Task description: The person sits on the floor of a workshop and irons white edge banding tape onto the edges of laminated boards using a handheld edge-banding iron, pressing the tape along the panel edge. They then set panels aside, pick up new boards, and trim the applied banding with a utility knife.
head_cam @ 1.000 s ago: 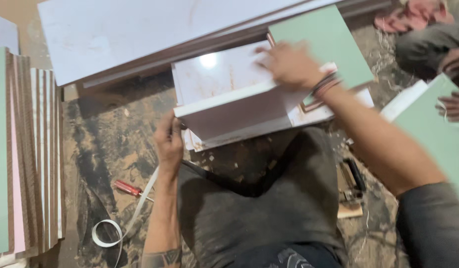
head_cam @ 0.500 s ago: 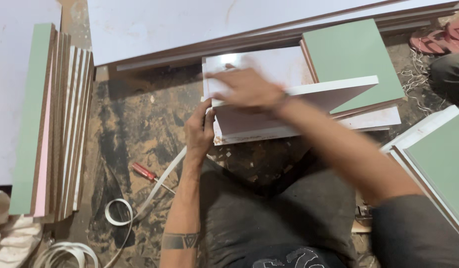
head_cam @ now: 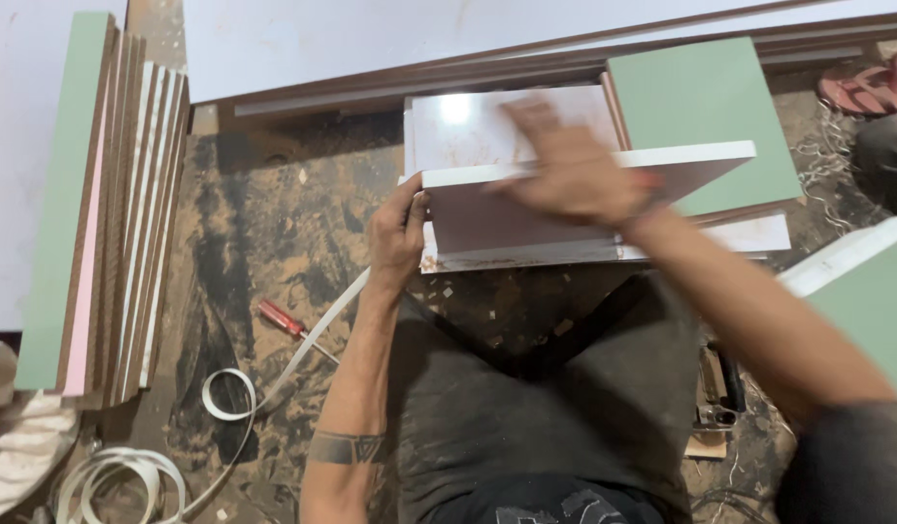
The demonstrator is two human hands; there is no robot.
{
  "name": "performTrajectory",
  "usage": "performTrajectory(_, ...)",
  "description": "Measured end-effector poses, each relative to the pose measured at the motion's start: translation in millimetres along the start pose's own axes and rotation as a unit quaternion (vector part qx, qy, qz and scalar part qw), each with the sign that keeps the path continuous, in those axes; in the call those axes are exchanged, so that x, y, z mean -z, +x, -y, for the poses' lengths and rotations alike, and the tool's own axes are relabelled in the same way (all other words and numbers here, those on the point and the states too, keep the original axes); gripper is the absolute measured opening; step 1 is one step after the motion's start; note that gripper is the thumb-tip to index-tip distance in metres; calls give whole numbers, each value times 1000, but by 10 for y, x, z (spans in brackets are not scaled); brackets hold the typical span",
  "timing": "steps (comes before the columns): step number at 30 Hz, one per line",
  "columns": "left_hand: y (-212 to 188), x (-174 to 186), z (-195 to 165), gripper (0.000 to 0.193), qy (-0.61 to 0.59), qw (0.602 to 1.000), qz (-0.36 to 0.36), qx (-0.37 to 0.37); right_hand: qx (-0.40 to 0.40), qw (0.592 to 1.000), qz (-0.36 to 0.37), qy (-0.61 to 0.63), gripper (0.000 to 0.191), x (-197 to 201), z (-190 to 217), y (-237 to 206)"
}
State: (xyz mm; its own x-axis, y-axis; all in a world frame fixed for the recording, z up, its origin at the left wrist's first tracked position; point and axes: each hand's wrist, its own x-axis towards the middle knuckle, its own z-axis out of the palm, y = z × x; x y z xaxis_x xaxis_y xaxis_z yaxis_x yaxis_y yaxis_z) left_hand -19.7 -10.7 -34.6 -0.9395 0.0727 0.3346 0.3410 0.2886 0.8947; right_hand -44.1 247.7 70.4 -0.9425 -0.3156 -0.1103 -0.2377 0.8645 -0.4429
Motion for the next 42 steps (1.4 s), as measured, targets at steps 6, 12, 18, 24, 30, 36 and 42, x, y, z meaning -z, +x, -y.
performTrajectory(6, -60, -45, 126, 33, 134, 977, -24, -163, 187, 969, 69, -143, 85, -797, 1187, 777)
performTrajectory(12, -74, -57, 62, 28, 109, 992, -15, -68, 176, 979, -34, -97, 79, -268, 415, 345)
performTrajectory(18, -90, -64, -16, 30, 58, 997, -1, -43, -2, 995, -67, -71, 62, 597, -1379, -984)
performTrajectory(24, -125, -8, -36, 28, 34, 997, 9, -70, -28, 997, -69, 16, 60, 883, -1614, -948)
performTrajectory(30, -99, -8, -140, 28, 16, 999, 6, -36, -74, 988, 40, -129, 56, 631, -1373, -441)
performTrajectory(36, -161, -16, 111, 19, 82, 995, -14, -63, 89, 991, -91, 51, 72, -249, 427, 572)
performTrajectory(42, -127, -43, 233, 11, 207, 972, -18, -106, 96, 991, 42, -81, 81, -694, 1541, 1102)
